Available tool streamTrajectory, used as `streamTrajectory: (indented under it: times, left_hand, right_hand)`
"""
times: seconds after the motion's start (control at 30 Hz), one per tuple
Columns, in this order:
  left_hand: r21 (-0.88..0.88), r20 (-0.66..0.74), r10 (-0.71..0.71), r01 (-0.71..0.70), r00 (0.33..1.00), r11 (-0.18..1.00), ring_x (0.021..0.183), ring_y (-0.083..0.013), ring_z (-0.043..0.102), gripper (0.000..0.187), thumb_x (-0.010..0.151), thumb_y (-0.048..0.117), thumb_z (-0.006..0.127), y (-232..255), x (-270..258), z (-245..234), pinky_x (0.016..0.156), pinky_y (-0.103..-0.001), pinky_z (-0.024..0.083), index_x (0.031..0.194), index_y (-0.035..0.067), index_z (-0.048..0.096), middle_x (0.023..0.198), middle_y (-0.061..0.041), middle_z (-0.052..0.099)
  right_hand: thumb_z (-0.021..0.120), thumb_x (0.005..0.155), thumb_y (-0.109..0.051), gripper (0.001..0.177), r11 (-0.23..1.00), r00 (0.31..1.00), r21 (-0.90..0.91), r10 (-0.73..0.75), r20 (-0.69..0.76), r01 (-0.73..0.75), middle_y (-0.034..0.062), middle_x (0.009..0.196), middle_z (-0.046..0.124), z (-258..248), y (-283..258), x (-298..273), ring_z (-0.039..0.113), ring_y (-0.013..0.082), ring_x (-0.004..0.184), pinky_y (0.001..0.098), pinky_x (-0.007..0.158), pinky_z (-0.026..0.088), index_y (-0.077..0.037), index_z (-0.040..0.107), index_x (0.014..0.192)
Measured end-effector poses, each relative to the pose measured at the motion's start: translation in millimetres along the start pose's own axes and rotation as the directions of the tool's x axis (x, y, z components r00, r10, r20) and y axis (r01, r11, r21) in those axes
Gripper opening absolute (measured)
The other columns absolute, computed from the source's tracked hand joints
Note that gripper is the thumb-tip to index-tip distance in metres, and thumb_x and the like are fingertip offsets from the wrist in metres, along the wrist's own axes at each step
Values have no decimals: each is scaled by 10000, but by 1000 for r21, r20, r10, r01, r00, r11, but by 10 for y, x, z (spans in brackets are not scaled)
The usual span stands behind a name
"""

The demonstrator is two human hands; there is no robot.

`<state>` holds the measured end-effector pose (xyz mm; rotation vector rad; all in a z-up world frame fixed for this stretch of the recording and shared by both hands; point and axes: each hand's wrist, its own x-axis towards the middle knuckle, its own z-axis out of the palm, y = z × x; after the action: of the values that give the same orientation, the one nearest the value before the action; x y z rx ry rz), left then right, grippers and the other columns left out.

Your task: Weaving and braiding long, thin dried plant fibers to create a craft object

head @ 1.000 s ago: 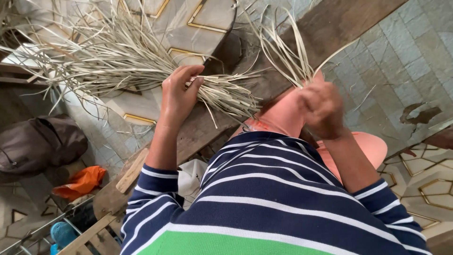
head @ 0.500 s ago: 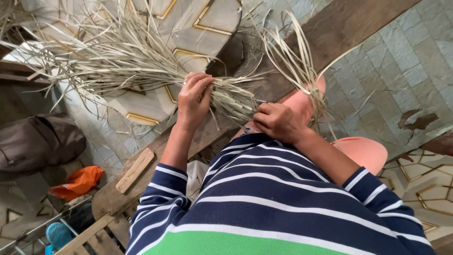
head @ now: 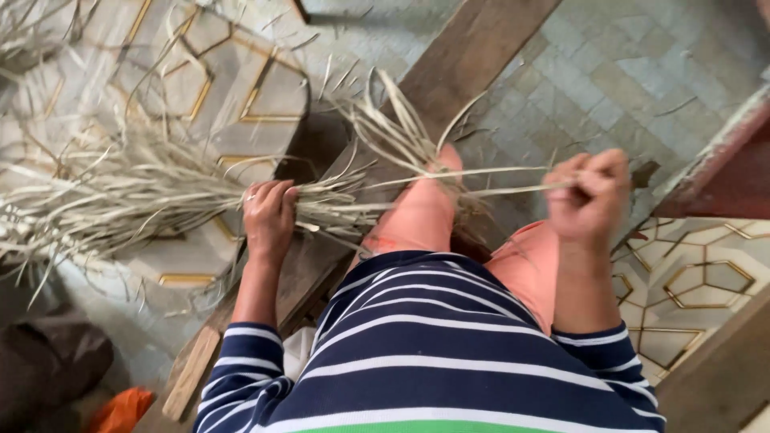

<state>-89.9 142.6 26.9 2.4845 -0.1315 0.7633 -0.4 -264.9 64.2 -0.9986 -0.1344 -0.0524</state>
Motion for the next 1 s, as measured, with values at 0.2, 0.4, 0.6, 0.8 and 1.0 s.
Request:
streamTrajectory:
  times: [0.2, 0.4, 0.6, 0.8, 1.0]
  left_hand:
    - [93, 88, -293, 285, 952, 954, 872, -266, 544, 164, 885, 153, 558, 52, 57, -19, 798, -357, 423, 904, 14, 644, 884, -94, 633]
    - [-128, -187, 51, -76, 981, 989, 907, -287, 562, 298, 779, -10, 591, 828, 522, 160, 865, -386, 422, 1055, 81, 654, 963, -92, 592]
    - [-646, -51, 379, -320, 924, 693, 1039, -358, 570, 280, 925, 130, 411, 1952, 702, 472, 934, -455, 441, 1105, -16, 567, 1093, -174, 575]
    - [-745, 470, 243, 234, 849, 625, 884, -357, 599, 365, 789, 81, 621, 1862, 651, 570, 795, -462, 472, 1144, 71, 536, 861, -158, 622]
    - [-588, 652, 104, 413, 751, 695, 654, -260, 648, 179, 834, 173, 553, 1750, 636, 568, 678, -388, 508, 1002, 141, 607, 622, -85, 629]
  right_hand:
    - [347, 907, -235, 327, 983, 940, 16, -172, -294, 185, -16, 663, 496, -1227, -1006, 80, 504, 71, 582, 386, 999, 587, -40, 576, 1035]
    - [477, 902, -74, 28, 589, 824, -586, -481, 298, 556, 102, 846, 539, -586, -1041, -219, 543, 241, 742, 426, 828, 526, -63, 482, 927]
    - [703, 757, -119, 122, 357, 818, -738, -187, 544, 573, 84, 853, 615, 425, -203, -399, 596, 275, 754, 368, 709, 500, -77, 646, 856]
    - [724, 764, -107, 115, 186, 815, -796, -208, 541, 576, -10, 853, 628, 543, -216, -358, 600, 152, 695, 260, 618, 512, -111, 655, 856]
    - [613, 830, -53, 33, 104, 658, -650, -159, 736, 752, 86, 873, 600, 624, -258, -334, 596, 257, 785, 361, 707, 484, -58, 633, 804]
